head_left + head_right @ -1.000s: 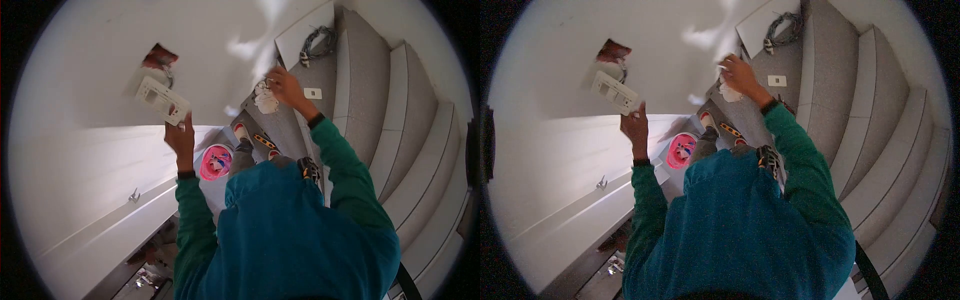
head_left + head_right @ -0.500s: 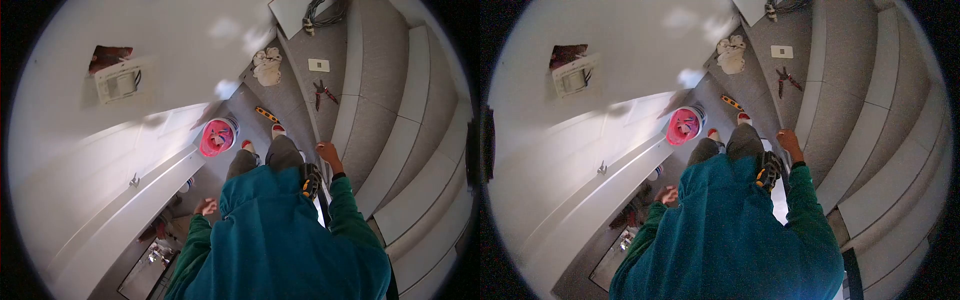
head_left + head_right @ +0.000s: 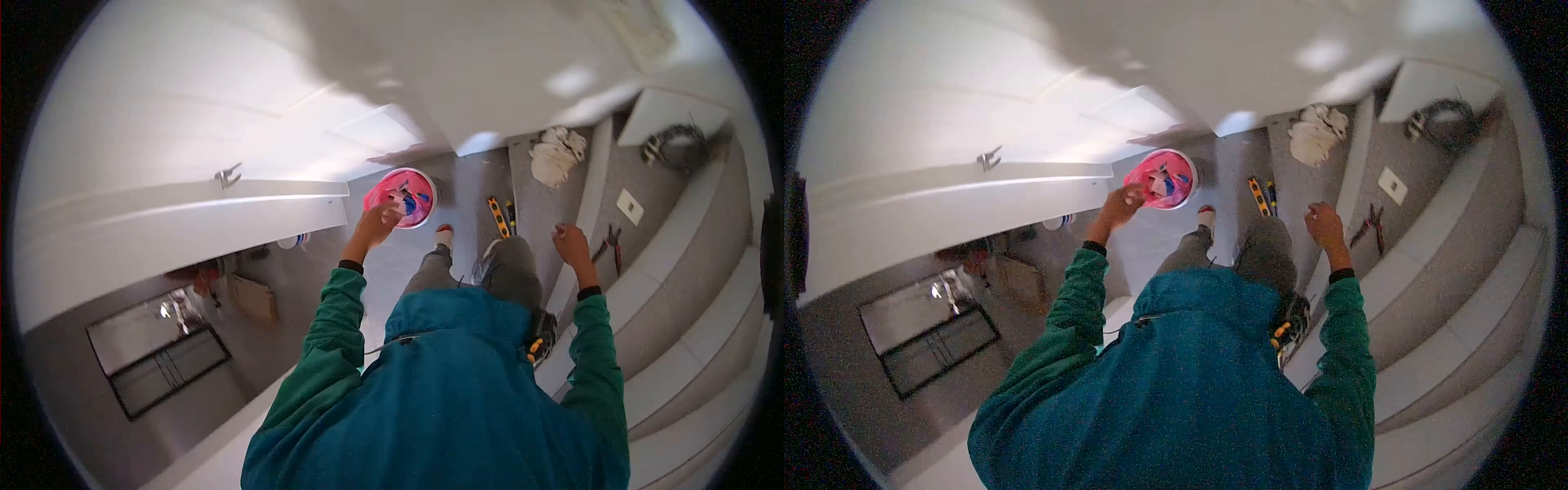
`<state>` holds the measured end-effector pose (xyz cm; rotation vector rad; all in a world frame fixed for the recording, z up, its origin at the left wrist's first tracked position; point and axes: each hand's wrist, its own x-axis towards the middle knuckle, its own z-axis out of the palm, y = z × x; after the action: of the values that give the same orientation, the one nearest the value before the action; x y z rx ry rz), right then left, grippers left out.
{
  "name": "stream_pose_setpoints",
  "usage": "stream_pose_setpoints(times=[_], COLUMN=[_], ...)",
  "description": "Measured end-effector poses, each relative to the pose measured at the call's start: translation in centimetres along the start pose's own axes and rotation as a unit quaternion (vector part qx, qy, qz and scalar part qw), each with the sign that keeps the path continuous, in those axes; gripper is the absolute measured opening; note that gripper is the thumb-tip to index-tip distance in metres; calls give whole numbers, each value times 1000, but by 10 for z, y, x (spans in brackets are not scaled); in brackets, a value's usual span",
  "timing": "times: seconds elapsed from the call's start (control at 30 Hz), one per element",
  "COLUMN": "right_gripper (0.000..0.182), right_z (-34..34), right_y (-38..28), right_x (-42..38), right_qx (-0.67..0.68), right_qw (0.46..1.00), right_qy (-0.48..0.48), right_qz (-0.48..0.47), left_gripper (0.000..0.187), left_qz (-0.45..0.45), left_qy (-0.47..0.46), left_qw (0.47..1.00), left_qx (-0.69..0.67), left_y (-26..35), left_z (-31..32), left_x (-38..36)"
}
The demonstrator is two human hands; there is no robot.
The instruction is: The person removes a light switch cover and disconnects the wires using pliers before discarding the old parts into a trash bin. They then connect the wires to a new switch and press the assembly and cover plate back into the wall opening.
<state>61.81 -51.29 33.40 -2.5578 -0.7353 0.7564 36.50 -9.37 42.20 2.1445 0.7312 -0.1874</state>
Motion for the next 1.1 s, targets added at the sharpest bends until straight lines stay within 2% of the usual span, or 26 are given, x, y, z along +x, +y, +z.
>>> stream_pose_setpoints(times=[0.07,0.13,0.2,0.27,0.3,0.37,0.43,0.53,0.6,0.67,0.7,0.77,0.8,0.87,0.9,0.93,1.0,1.1], right_gripper=[25,25,25,25,25,23,24,23,22,15,15,15,15,17,17,17,17,13], right_z=[4,17,45,78,94,123,151,173,185,197,200,201,199,192,190,190,189,187], right_y=[-41,-77,-109,-133,-141,-144,-137,-135,-134,-132,-130,-127,-128,-131,-130,-128,-124,-123], right_x=[24,47,64,78,83,87,78,68,57,44,37,29,28,23,22,21,21,22], right_qx=[30,-2,-31,17,8,18,-8,-34,-38,-77,-83,-156,-164,-160,-166,-169,-172,-177], right_qw=[997,992,985,986,986,978,975,975,976,980,979,968,966,971,969,969,969,971], right_qy=[20,-10,-42,-94,-96,-160,-183,-197,-206,-147,-157,-162,-165,-176,-182,-179,-175,-153], right_qz=[-74,-124,-166,-140,-137,-135,-125,-96,-65,-112,-104,-114,-111,-7,-3,13,23,-44], left_gripper=[36,36,34,30,30,28,16,15,18,22,22,27,27,29,28,28,26,26], left_qz=[-127,-195,-144,-125,-124,-223,-113,-103,-48,-69,-74,41,40,-18,-99,-100,-44,-38], left_qy=[-42,-93,-58,12,10,16,9,34,127,122,112,145,145,46,-36,-39,48,79], left_qw=[988,973,985,981,982,959,969,982,977,965,968,936,939,952,955,956,938,940], left_qx=[80,77,81,149,139,173,218,153,166,221,213,318,309,302,277,273,339,331], left_y=[-75,-129,-210,-261,-278,-306,-379,-416,-439,-448,-458,-480,-483,-485,-492,-497,-507,-510], left_z=[16,30,65,95,106,130,171,203,226,237,244,258,261,266,275,281,287,289], left_x=[-11,-14,-6,21,44,86,120,156,180,201,209,228,235,241,244,246,248,241])
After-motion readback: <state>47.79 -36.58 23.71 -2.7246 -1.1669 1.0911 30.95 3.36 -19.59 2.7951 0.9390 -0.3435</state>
